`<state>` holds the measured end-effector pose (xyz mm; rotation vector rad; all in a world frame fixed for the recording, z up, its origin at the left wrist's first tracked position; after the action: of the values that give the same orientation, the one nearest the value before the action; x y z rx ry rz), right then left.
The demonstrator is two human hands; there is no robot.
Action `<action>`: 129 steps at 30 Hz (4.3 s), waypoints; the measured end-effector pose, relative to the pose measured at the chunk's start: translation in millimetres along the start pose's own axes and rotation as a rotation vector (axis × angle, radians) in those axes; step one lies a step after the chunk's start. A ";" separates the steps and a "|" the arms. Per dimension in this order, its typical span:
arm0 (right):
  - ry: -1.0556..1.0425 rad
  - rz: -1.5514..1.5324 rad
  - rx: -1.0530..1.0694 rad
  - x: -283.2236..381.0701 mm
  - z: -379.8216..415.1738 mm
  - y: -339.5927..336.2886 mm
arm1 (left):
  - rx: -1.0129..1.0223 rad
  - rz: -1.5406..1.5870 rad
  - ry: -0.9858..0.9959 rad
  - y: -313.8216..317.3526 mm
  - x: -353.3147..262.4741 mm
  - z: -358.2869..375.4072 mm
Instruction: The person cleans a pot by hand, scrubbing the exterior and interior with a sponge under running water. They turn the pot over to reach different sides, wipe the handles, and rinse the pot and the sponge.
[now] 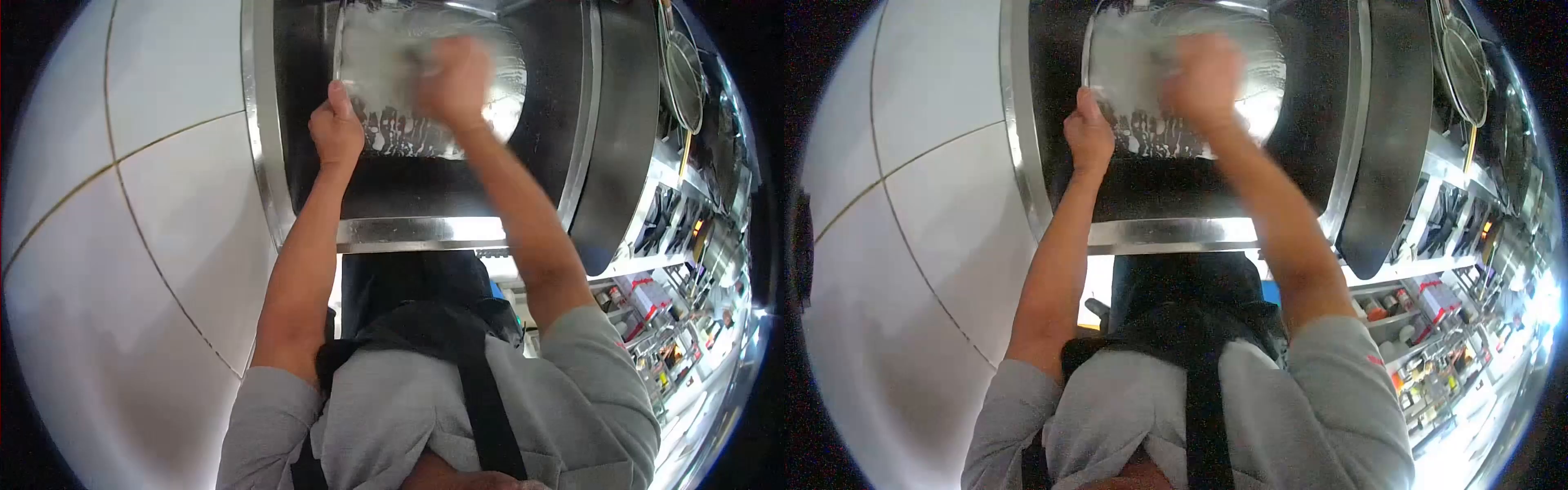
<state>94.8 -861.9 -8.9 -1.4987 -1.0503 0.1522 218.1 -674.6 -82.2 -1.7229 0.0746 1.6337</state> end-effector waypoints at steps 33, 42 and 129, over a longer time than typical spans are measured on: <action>0.067 -0.106 0.298 54.1 -54.3 42.8 | 0.160 -0.067 -0.116 -10.3 -7.0 -7.5; 0.130 0.078 0.565 47.0 -57.2 64.7 | -0.022 -0.173 -0.053 -10.2 4.1 4.9; -0.135 -0.303 0.427 34.8 -184.0 -65.2 | 0.067 0.044 0.421 45.9 -162.3 -176.5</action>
<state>198.9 -982.3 109.2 -0.9444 -1.2505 0.2487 312.2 -873.9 22.8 -1.9969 0.3661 1.2587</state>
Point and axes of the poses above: each hand's wrist, its own z-axis away from the middle knuckle, its own y-axis out of the palm, x = y × z, the point moved 7 cm from there along -z, towards the middle knuckle, and after that the axes turned 10 degrees about y, right-handed, at the moved point
